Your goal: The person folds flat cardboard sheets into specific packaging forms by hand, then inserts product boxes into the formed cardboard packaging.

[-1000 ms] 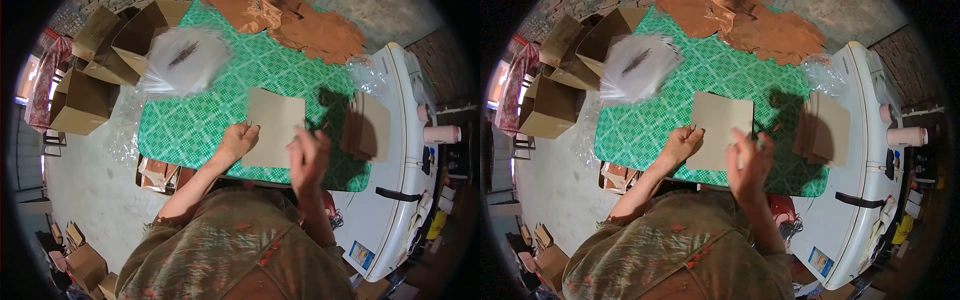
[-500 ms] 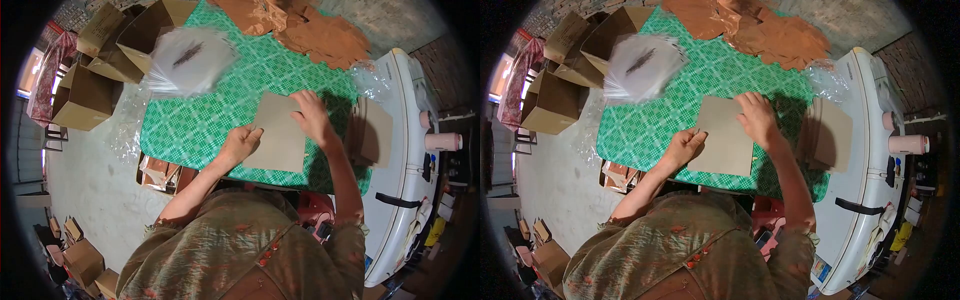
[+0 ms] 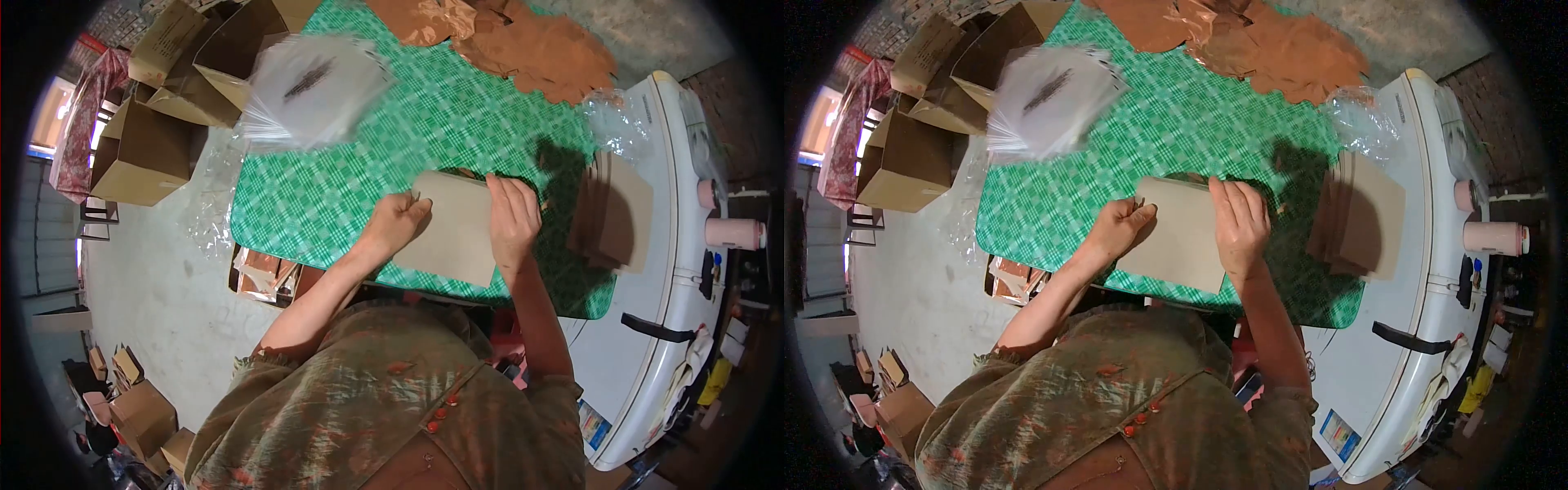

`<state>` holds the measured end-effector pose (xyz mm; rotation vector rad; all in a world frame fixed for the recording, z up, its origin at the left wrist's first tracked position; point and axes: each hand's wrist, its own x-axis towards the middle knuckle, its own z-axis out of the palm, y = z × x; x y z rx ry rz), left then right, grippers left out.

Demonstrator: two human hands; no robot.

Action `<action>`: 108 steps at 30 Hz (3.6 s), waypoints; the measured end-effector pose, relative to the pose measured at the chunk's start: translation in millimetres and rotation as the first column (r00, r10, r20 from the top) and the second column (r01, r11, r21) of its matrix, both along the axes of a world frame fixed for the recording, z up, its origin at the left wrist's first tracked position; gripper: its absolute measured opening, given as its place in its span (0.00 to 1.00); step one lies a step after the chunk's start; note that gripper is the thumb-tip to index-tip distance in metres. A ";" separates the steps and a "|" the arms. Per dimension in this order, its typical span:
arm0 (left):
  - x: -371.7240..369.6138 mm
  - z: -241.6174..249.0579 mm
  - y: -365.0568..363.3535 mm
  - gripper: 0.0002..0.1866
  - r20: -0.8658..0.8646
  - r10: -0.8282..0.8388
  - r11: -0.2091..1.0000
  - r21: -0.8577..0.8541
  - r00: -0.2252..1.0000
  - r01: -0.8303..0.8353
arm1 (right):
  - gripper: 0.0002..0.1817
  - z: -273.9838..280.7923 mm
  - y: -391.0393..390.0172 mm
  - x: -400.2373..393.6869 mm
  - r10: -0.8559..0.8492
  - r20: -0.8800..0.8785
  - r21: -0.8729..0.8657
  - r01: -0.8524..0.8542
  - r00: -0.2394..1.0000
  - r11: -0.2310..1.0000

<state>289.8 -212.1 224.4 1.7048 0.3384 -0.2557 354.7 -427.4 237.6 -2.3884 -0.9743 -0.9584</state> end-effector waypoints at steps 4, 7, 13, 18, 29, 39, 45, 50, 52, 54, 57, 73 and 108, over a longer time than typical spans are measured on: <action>0.5 0.4 -3.0 0.20 -0.048 0.030 0.996 -0.080 0.998 -0.034 | 0.19 13.3 4.9 -10.9 0.051 -0.089 0.019 -0.049 0.995 0.999; 1.1 -8.9 -2.2 0.19 -0.034 0.053 0.997 -0.052 0.998 -0.054 | 0.21 7.7 5.5 -27.1 -0.003 -0.126 -0.080 -0.008 0.992 0.997; 1.9 -24.2 -2.0 0.16 0.107 0.049 0.999 -0.014 0.993 -0.048 | 0.38 2.5 11.5 -78.7 -0.140 -0.352 -0.206 0.069 0.925 0.976; -0.3 -4.9 -3.2 0.14 0.079 0.010 0.999 0.040 0.997 -0.013 | 0.44 -7.0 13.8 -99.7 -0.201 -0.410 -0.194 0.130 0.890 0.972; -0.6 -14.9 -3.0 0.13 0.131 -0.006 0.996 0.090 0.991 -0.006 | 0.38 -10.2 20.4 -122.5 -0.328 -0.438 -0.270 0.226 0.837 0.936; -0.8 -0.5 -4.8 0.16 0.019 0.031 0.999 -0.029 0.999 -0.030 | 0.36 -11.0 20.2 -128.0 -0.340 -0.403 -0.309 0.223 0.849 0.924; -4.1 0.2 -2.2 0.15 0.041 0.040 0.977 -0.213 0.998 -0.030 | 0.39 1.0 15.7 -124.4 -0.306 -0.465 -0.310 0.170 0.831 0.935; -10.5 31.8 2.1 0.14 -0.049 0.084 0.822 -0.561 0.995 -0.097 | 0.39 20.4 0.1 -94.6 0.076 -0.680 0.399 0.282 0.729 0.872; -8.8 32.2 -2.6 0.14 -0.087 0.128 0.781 -0.605 0.988 -0.154 | 0.37 18.4 -2.2 -82.2 0.391 -0.716 0.640 0.319 0.579 0.699; -7.8 31.7 -2.9 0.13 -0.093 0.130 0.795 -0.585 0.987 -0.160 | 0.35 23.7 0.7 -79.4 0.354 -0.707 0.594 0.242 0.612 0.767; -11.5 30.2 3.3 0.11 -0.029 0.077 0.873 -0.481 0.997 -0.081 | 0.35 39.6 15.5 -84.0 0.249 -0.743 0.453 0.193 0.622 0.870; -4.6 -5.2 1.2 0.17 0.141 0.028 0.998 -0.053 0.990 -0.020 | 0.40 22.1 52.0 -78.7 -0.238 -0.480 -0.242 0.133 0.845 0.961; -9.5 40.3 8.4 0.16 -0.002 -0.103 0.611 -0.789 0.995 0.062 | 0.16 49.5 -23.1 -74.6 0.476 -0.806 0.592 0.492 0.352 0.638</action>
